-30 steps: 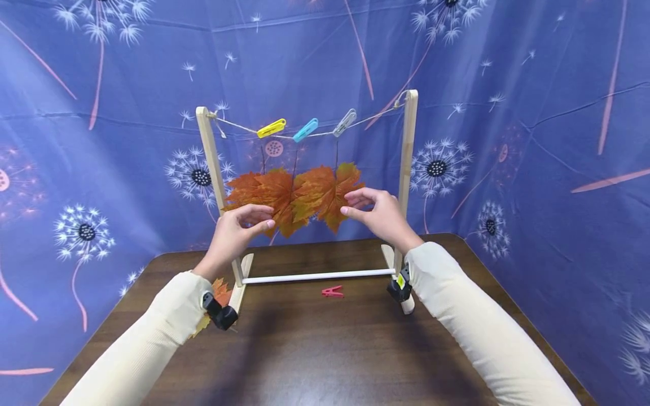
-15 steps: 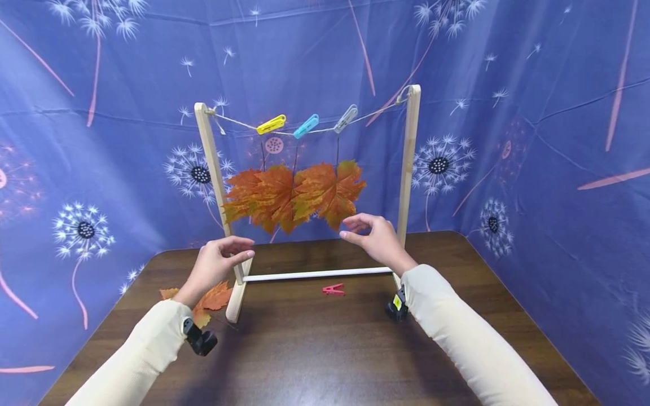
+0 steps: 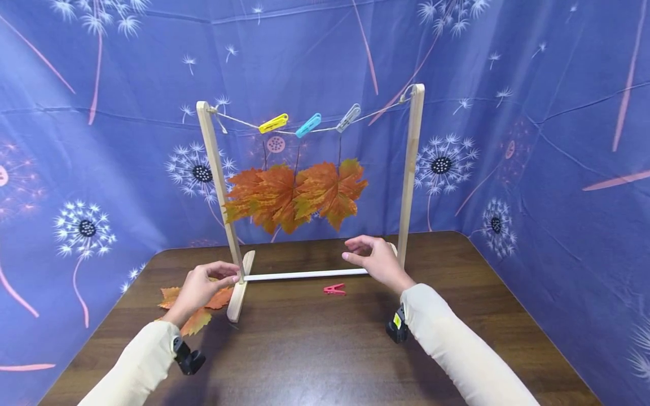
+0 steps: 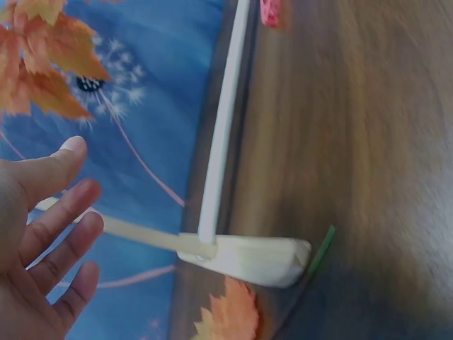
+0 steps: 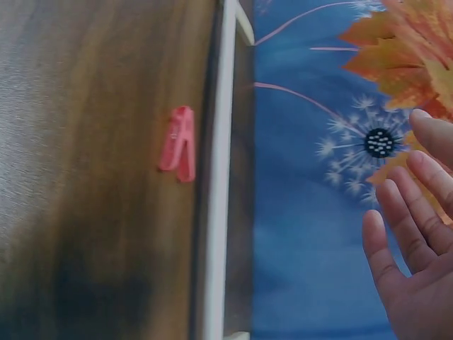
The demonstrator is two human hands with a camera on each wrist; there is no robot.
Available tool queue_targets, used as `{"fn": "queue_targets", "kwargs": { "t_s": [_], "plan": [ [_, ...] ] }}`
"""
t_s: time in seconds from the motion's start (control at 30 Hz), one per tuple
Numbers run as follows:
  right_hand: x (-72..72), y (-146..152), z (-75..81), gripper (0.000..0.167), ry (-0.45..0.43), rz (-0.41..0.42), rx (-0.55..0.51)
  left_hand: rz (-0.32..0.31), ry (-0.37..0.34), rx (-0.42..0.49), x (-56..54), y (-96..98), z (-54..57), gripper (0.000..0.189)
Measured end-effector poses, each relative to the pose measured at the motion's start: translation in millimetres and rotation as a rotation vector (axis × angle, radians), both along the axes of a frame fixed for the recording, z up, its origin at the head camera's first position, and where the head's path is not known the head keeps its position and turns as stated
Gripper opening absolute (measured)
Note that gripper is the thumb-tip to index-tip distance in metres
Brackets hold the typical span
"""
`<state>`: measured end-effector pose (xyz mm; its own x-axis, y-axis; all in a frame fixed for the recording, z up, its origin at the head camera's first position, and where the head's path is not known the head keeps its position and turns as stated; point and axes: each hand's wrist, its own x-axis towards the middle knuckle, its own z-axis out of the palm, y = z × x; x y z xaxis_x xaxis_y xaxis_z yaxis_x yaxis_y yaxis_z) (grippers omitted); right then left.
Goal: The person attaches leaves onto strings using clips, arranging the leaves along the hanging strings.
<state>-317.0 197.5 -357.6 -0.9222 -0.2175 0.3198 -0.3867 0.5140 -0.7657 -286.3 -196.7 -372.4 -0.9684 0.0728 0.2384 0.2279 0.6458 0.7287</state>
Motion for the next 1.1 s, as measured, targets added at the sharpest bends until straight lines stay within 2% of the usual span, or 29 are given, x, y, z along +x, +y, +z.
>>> {"fn": "queue_targets", "kwargs": {
  "t_s": [0.43,0.67,0.9,1.1],
  "plan": [
    [-2.6,-6.7,-42.8,0.027,-0.088,0.007,-0.019,0.028,-0.051,-0.117,5.5,-24.6,-33.1,0.012],
    [-6.1,-9.6,-61.2,0.031,-0.140,0.021,0.045,0.046,-0.055,-0.232,7.9,-33.9,-51.9,0.011],
    [-8.7,-12.3,-75.0,0.030,-0.190,0.010,0.118,0.048,-0.040,-0.317,9.4,-37.3,-63.0,0.015],
    [-11.2,-14.0,-86.5,0.031,-0.193,-0.001,0.142,0.018,-0.052,-0.372,10.1,-35.8,-66.8,0.019]
  ]
}}
